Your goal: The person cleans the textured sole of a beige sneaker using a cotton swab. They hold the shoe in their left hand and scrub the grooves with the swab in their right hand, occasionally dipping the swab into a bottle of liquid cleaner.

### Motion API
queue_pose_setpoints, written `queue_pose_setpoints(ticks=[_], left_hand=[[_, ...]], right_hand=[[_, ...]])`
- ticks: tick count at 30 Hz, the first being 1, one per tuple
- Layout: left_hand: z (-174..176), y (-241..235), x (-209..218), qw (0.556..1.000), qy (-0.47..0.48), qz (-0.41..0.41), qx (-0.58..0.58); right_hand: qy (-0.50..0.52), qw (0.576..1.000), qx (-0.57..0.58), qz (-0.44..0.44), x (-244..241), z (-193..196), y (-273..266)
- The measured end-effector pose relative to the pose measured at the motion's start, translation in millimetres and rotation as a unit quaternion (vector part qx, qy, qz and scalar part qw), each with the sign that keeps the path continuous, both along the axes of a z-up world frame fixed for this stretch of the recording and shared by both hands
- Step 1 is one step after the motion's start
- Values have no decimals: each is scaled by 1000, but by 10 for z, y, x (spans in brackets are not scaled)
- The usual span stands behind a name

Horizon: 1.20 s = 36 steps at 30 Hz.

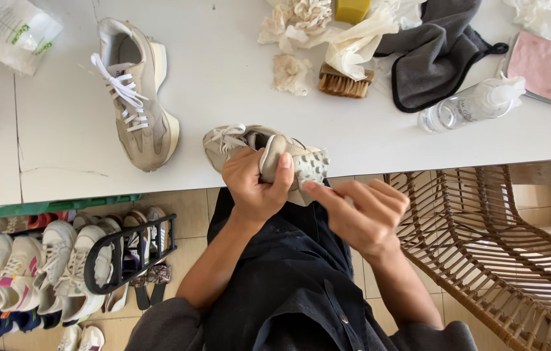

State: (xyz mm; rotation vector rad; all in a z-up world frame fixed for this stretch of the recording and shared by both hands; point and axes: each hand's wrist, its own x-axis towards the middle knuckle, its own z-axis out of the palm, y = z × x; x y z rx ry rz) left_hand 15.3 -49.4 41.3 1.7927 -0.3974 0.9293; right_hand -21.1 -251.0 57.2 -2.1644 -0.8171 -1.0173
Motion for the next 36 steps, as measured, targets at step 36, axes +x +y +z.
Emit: queue_pose_setpoints(ticks=[36], left_hand=[[-613, 204, 56, 986, -105, -2, 131]], right_hand=[[157, 987, 44, -2, -1, -247, -373]])
